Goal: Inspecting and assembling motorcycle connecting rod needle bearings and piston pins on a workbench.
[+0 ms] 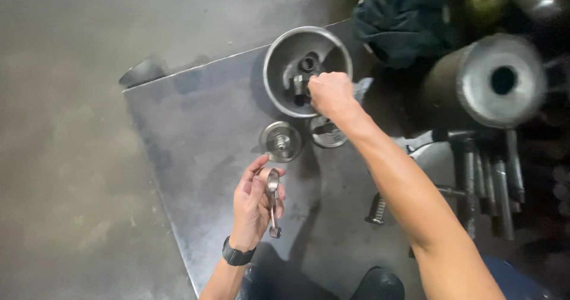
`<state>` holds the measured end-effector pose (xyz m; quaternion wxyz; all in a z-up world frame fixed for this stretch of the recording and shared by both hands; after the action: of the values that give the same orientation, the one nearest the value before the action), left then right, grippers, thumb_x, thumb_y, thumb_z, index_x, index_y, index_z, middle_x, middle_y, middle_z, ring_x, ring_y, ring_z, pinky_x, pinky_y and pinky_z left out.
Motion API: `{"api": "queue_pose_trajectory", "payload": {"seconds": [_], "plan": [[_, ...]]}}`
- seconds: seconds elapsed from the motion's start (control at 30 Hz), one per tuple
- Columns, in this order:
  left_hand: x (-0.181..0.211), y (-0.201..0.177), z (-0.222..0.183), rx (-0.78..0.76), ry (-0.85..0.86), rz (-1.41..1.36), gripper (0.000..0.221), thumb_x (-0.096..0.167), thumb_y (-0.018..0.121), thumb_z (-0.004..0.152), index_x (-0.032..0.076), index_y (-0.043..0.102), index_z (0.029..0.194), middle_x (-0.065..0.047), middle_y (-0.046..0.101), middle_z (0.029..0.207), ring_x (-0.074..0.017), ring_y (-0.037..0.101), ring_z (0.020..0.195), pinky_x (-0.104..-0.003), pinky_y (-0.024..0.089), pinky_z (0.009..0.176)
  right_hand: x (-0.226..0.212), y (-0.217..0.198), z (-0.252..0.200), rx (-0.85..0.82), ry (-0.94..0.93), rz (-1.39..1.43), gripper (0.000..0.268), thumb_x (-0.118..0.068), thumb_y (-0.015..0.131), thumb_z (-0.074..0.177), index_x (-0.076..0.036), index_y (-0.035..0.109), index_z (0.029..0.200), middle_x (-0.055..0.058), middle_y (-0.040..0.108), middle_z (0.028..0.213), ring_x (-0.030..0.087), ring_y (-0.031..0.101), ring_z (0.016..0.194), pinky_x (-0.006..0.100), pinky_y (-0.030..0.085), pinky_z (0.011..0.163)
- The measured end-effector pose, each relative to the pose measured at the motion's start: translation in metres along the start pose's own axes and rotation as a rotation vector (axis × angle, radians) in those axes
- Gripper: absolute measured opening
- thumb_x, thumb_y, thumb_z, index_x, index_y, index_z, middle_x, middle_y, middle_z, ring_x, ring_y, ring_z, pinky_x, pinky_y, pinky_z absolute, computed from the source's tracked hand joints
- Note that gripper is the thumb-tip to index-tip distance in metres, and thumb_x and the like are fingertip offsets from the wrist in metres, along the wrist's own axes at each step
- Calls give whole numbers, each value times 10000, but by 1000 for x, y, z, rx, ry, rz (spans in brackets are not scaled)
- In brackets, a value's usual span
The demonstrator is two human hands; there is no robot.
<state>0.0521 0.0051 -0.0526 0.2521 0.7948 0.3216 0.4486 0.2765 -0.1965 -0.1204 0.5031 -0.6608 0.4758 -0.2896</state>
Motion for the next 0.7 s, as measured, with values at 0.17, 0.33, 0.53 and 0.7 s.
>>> {"api": "queue_pose_trajectory", "payload": {"seconds": [0.17,0.33,0.53,0.7], "plan": [[11,-10,-11,-30,12,78,570,272,620,1019,17,403,1480,-187,618,1229,-191,669,797,-278,558,507,0,28,21,3,24,-50,176,-146,717,823,-44,722,966,164,745,851,339,750,795,443,589,675],[15,-12,-26,-44,35,128,526,226,610,1050,-10,446,1490,-170,602,1232,-164,638,822,-257,532,503,-24,-40,-33,92,24,-43,316,-254,757,830,2,659,987,186,724,797,350,736,750,437,585,670],[18,35,-40,-143,19,23,378,176,609,993,-6,484,1300,-127,618,1198,-154,675,868,-266,533,473,-100,-137,-197,281,-106,502,406,-261,810,799,-71,651,1120,113,695,654,297,704,583,419,542,546],[-1,67,-65,-210,-52,90,399,124,670,1021,-40,539,1361,-62,605,1045,-100,600,739,-248,515,502,-115,-148,-274,349,-134,596,485,-214,825,787,-38,622,1192,81,699,674,207,715,579,332,549,529]]}}
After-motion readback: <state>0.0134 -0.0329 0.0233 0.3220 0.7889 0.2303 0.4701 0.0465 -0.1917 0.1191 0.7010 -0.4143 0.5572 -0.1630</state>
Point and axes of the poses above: each hand's wrist, its own z-axis towards the middle knuckle, its own y-axis out of the palm, x = y × z, the point moved 2 cm from there along z, towards the middle knuckle
